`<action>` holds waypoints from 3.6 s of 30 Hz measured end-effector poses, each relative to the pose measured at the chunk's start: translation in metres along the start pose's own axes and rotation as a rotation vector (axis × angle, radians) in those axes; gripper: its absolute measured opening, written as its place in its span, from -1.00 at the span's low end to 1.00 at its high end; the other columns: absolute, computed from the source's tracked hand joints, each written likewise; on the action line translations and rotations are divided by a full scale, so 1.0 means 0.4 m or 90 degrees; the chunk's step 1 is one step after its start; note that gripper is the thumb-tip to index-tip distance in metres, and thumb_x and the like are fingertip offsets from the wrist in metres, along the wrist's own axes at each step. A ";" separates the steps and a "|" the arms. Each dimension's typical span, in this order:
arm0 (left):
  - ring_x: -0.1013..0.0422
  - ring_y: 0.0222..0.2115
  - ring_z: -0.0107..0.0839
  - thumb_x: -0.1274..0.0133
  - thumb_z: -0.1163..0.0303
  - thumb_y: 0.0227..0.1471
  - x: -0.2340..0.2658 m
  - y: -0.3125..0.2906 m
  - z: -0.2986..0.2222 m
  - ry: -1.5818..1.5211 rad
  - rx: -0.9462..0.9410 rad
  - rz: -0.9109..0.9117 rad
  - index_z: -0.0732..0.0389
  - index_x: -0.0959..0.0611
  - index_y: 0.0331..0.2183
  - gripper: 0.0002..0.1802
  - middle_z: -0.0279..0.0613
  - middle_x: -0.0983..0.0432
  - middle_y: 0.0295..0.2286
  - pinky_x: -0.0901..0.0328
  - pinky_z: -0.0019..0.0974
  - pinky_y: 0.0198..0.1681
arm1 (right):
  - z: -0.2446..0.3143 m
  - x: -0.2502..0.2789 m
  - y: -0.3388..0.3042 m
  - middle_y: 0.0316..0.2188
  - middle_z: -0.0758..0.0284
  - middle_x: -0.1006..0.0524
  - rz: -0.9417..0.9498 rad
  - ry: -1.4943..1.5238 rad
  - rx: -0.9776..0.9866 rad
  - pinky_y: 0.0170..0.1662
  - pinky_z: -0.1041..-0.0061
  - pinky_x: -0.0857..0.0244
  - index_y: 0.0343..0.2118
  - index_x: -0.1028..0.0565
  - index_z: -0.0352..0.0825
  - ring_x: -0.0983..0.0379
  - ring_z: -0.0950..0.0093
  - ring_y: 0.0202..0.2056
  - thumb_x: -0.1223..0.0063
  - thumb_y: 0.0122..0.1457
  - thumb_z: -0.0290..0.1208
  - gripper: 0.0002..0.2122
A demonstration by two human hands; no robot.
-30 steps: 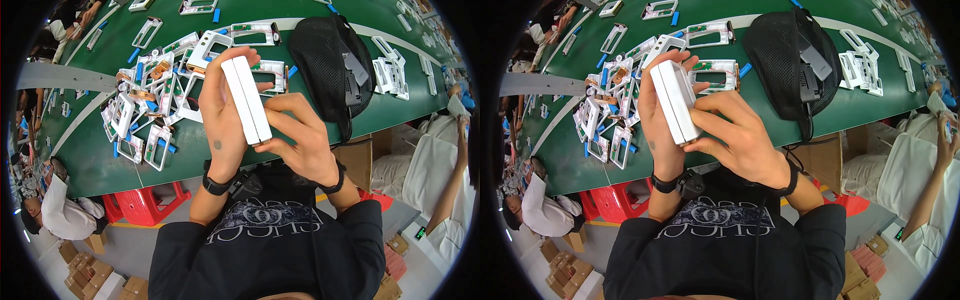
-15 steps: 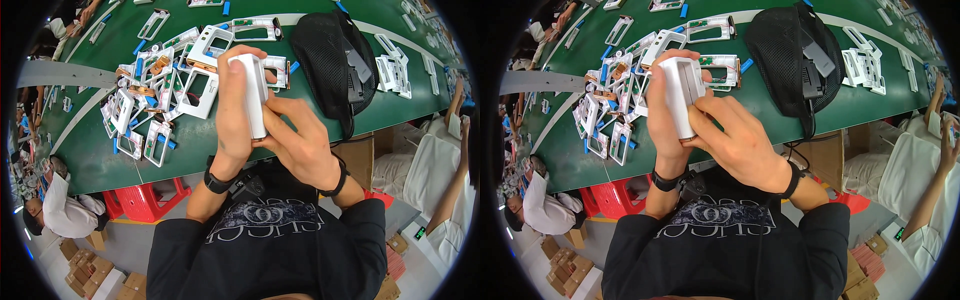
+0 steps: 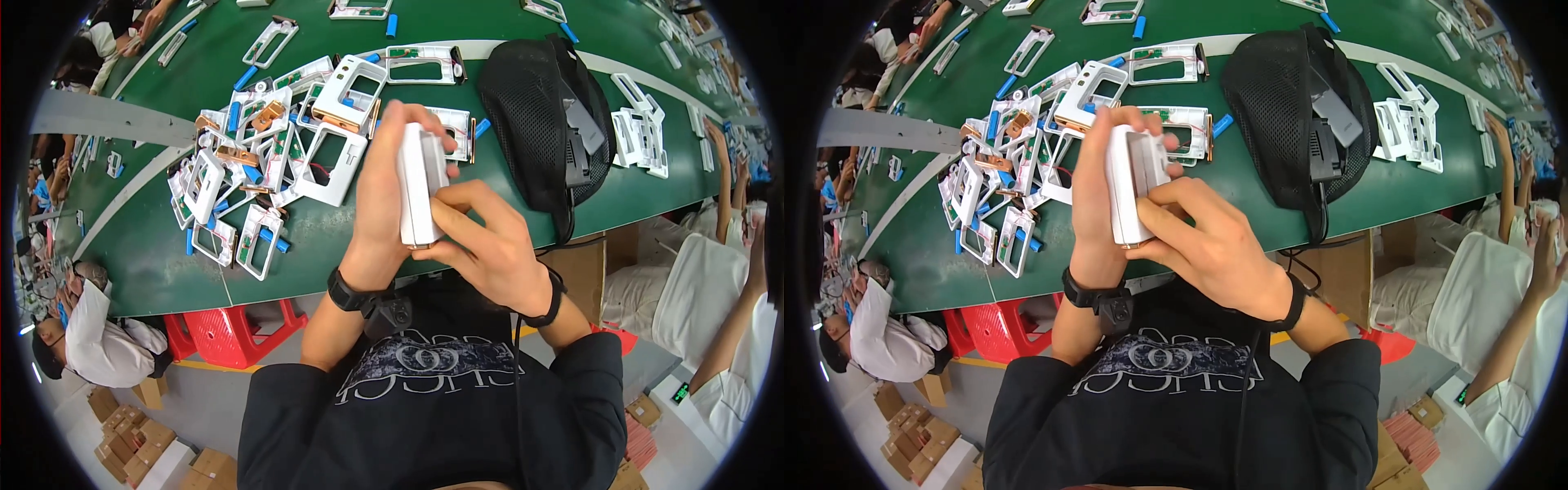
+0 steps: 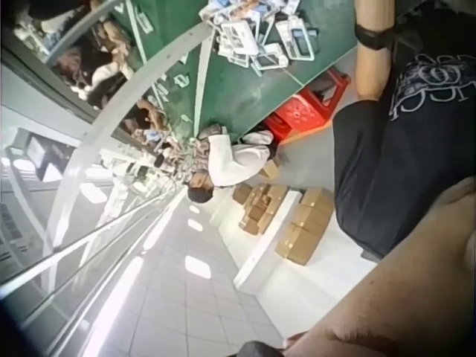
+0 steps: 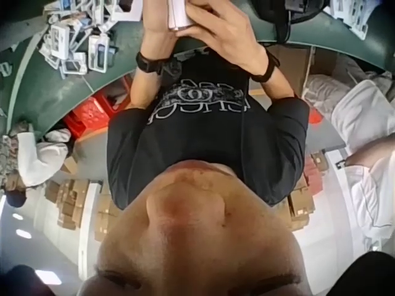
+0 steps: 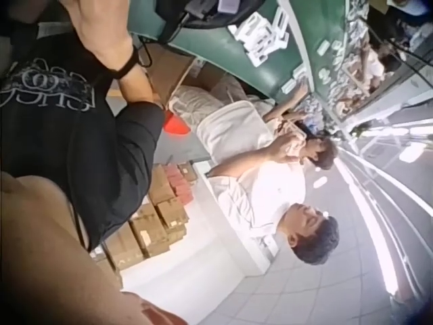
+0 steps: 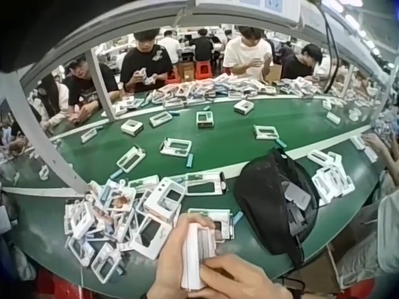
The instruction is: The person picks up a white plastic frame and a circuit board from a pile, fits the board into the frame, and presses them together by hand. They then pick up a white plastic cover, snap it onto the assembly, and place the unit on the table.
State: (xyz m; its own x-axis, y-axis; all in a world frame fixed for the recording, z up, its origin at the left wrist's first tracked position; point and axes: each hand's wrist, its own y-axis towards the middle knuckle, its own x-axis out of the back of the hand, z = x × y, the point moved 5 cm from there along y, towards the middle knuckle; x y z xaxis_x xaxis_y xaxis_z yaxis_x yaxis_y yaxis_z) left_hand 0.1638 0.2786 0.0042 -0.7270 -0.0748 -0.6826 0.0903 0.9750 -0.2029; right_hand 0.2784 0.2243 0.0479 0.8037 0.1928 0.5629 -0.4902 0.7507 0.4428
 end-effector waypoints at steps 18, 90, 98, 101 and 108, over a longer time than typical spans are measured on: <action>-0.28 -0.59 -0.51 0.45 -0.04 0.37 0.061 0.007 0.008 0.063 -0.126 -0.145 0.19 -0.47 -0.40 -0.42 -0.29 -0.36 -0.57 -0.25 -0.41 -0.49 | -0.044 -0.048 -0.015 -0.23 0.14 -0.51 0.007 -0.074 -0.012 -0.24 0.40 -0.42 -0.06 -0.53 -0.50 -0.51 0.25 -0.31 -0.36 -0.08 -0.56 -0.56; -0.44 -0.02 -0.23 0.48 -0.28 0.31 0.004 0.000 0.041 -0.181 0.000 0.144 0.18 -0.46 0.02 -0.25 -0.03 -0.49 -0.11 -0.38 -0.18 -0.01 | -0.018 0.123 0.036 -0.20 0.21 -0.55 -0.152 -0.130 -0.031 -0.22 0.50 -0.36 -0.08 -0.52 -0.38 -0.49 0.47 -0.31 -0.25 0.11 -0.54 -0.70; -0.47 -0.11 -0.33 0.46 -0.18 0.36 0.031 -0.036 0.077 0.205 -0.106 -0.018 0.23 -0.48 0.03 -0.30 -0.11 -0.51 -0.13 -0.38 -0.27 -0.07 | -0.057 0.091 0.127 -0.24 0.23 -0.54 0.012 -0.088 -0.182 -0.25 0.47 -0.36 -0.14 -0.55 -0.37 -0.48 0.35 -0.29 -0.30 0.03 -0.50 -0.70; -0.50 -0.17 -0.37 0.45 -0.14 0.37 0.040 -0.046 0.053 0.330 -0.130 0.001 0.24 -0.48 0.04 -0.32 -0.14 -0.53 -0.17 -0.39 -0.30 -0.10 | -0.080 0.075 0.138 -0.24 0.23 -0.54 0.020 -0.079 -0.211 -0.25 0.46 -0.37 -0.15 -0.55 -0.38 -0.48 0.31 -0.28 -0.28 0.03 -0.50 -0.71; -0.55 -0.22 -0.25 0.36 -0.15 0.35 0.073 -0.038 0.049 -0.118 0.119 0.113 0.18 -0.49 -0.02 -0.38 -0.16 -0.53 -0.17 -0.52 -0.08 -0.19 | -0.055 0.057 0.162 -0.27 0.21 -0.53 -0.007 -0.185 0.084 -0.25 0.40 -0.38 -0.24 -0.54 -0.39 -0.48 0.27 -0.29 -0.20 0.07 -0.58 -0.83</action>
State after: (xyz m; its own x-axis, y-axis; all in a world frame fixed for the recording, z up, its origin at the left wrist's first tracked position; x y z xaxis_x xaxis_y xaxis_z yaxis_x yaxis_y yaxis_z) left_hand 0.1544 0.2575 -0.0263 -0.5538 0.0402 -0.8317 0.3415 0.9219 -0.1829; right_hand 0.2723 0.2911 0.0742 0.6884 -0.0174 0.7251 -0.5368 0.6601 0.5254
